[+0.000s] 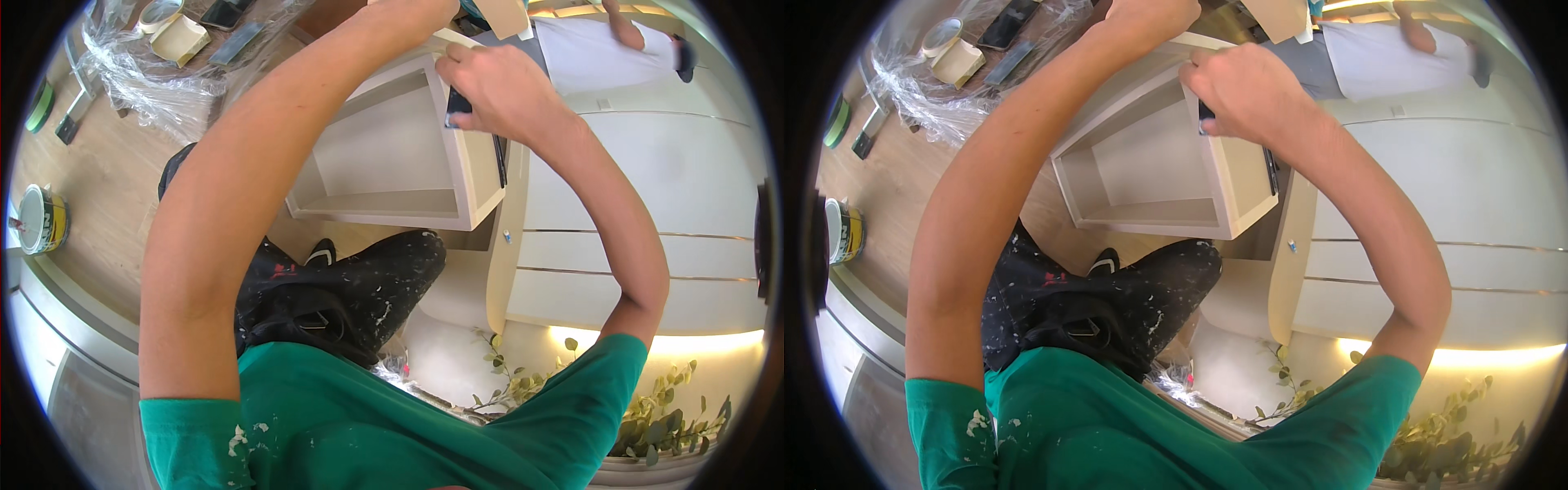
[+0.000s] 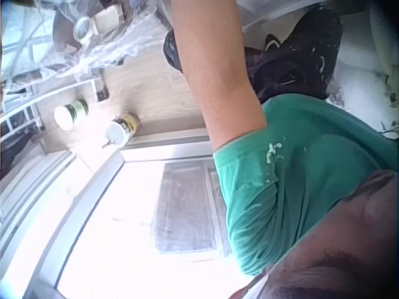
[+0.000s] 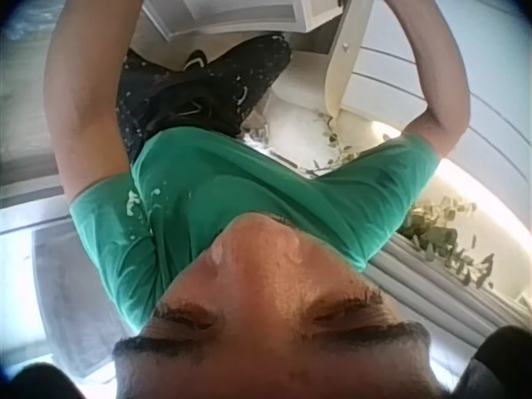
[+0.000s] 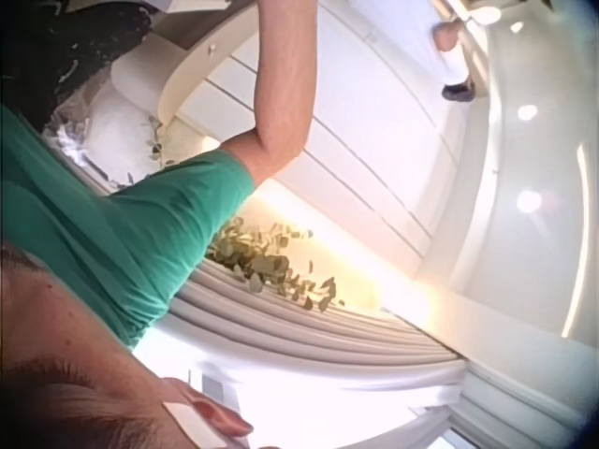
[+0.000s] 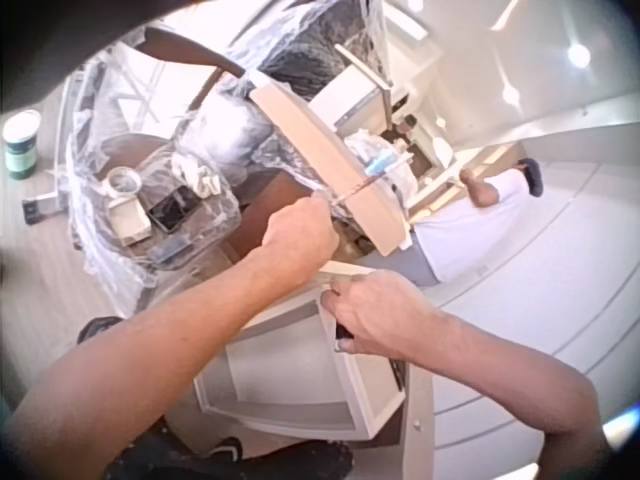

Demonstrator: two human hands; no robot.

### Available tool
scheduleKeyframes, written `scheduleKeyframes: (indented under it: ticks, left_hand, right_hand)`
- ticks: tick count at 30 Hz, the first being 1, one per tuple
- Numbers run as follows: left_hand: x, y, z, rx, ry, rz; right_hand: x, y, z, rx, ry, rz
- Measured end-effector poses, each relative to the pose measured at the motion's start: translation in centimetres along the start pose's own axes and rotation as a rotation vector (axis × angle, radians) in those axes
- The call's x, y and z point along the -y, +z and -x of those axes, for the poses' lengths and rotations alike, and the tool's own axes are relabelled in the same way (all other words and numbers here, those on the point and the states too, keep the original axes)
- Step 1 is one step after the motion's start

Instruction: The person sands the edges of a small wooden cabinet piece with a sanding block and then applies a liquid with a brush to the inner edges of a drawer.

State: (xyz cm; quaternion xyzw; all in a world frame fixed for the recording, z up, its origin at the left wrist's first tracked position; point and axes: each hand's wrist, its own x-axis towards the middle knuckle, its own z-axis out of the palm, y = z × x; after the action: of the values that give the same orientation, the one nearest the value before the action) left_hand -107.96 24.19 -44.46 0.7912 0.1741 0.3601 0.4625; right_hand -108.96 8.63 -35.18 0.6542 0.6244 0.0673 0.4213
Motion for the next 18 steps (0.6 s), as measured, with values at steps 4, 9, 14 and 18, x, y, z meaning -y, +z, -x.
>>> scheduleKeyframes:
  ticks: [4,9,14,18]
  left_hand:
    - [0.2,0.1,-0.4,0.007,-0.008,-0.022]
    - [0.3,0.4,-0.3,0.009,0.002,-0.013]
    - [0.4,0.3,-0.4,0.01,-0.001,-0.042]
    - [0.7,0.2,-0.8,-0.013,-0.019,-0.04]
  right_hand:
    - [0.7,0.5,0.5,-0.003,-0.034,-0.016]
    - [0.8,0.0,0.5,0.038,0.0,-0.04]
    - [1.3,0.1,1.0,0.071,-0.035,-0.003]
    - [2.1,0.0,0.9,0.126,-0.045,-0.009]
